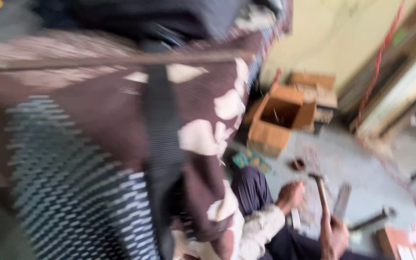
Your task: The person sits on the workshop floor and works on small metal parts, fitting a small block into a perforated metal plate and hammering pins into place. They handle small metal pieces one at a time, use a hammer and a pencil-like tool, and sort through scattered parts on the floor.
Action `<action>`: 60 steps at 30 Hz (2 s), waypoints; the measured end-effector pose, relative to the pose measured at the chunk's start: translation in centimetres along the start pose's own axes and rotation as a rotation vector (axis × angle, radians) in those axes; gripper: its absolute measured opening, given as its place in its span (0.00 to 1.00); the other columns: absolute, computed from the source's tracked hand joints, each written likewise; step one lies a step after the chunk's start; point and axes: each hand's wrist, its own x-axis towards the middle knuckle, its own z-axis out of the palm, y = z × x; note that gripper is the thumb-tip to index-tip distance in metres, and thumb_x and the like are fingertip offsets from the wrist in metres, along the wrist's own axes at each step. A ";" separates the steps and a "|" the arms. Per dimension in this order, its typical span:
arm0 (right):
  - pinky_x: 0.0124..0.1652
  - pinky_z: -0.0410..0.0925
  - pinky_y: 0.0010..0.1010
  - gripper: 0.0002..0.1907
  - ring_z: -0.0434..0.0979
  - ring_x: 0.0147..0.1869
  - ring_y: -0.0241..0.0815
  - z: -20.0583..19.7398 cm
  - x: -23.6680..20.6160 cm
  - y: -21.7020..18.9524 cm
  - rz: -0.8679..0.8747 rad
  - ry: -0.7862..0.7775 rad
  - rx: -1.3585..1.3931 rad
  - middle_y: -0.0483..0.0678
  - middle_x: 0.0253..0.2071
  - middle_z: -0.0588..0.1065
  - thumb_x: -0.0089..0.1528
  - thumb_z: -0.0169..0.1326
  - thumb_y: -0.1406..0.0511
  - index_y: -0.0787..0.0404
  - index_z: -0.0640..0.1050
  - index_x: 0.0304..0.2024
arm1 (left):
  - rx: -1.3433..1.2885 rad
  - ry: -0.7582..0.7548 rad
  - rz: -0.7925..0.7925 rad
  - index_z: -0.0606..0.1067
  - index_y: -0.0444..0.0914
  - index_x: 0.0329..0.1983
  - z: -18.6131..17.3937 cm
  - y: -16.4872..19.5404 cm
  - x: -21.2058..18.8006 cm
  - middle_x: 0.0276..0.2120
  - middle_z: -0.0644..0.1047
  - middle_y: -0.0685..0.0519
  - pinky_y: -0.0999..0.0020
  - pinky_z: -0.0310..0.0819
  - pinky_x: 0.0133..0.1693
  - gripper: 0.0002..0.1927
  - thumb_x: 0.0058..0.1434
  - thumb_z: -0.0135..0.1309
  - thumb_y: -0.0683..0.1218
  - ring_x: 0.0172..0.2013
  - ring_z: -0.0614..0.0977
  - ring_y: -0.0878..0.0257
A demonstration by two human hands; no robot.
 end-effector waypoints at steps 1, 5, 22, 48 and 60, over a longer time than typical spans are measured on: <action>0.41 0.70 0.42 0.27 0.79 0.37 0.51 0.4 -0.6 0.8 -0.007 0.057 0.027 0.56 0.31 0.78 0.67 0.58 0.44 0.62 0.84 0.43 | -0.009 0.016 0.037 0.71 0.37 0.39 1.0 -0.1 0.2 0.30 0.75 0.41 0.41 0.70 0.36 0.05 0.61 0.51 0.42 0.35 0.77 0.39; 0.31 0.58 0.30 0.17 0.64 0.31 0.33 0.4 -1.2 3.2 -0.127 0.079 0.407 0.42 0.26 0.66 0.69 0.54 0.59 0.66 0.76 0.31 | -0.077 -0.003 -0.025 0.71 0.40 0.55 6.4 -0.8 1.0 0.47 0.78 0.39 0.50 0.77 0.48 0.23 0.53 0.55 0.41 0.48 0.80 0.41; 0.24 0.51 0.22 0.22 0.59 0.21 0.26 2.8 2.3 7.2 0.083 -0.032 0.740 0.38 0.20 0.65 0.73 0.47 0.58 0.63 0.72 0.26 | -0.102 -0.048 -0.176 0.72 0.42 0.48 16.3 -9.6 -0.2 0.37 0.79 0.47 0.52 0.74 0.40 0.07 0.75 0.47 0.48 0.41 0.81 0.46; 0.25 0.55 0.33 0.23 0.60 0.22 0.36 0.6 5.1 5.3 0.070 -0.032 0.064 0.47 0.19 0.60 0.66 0.59 0.54 0.66 0.71 0.28 | -0.169 -0.189 -0.103 0.78 0.34 0.50 21.7 -12.1 1.0 0.45 0.81 0.46 0.57 0.76 0.49 0.13 0.71 0.54 0.48 0.47 0.82 0.49; 0.24 0.55 0.36 0.22 0.60 0.19 0.38 0.1 5.8 5.3 0.183 -0.112 -0.077 0.48 0.16 0.62 0.66 0.58 0.54 0.64 0.74 0.26 | -0.323 -0.182 -0.291 0.78 0.35 0.51 21.5 -11.4 1.7 0.41 0.82 0.46 0.63 0.79 0.45 0.13 0.72 0.53 0.48 0.42 0.86 0.55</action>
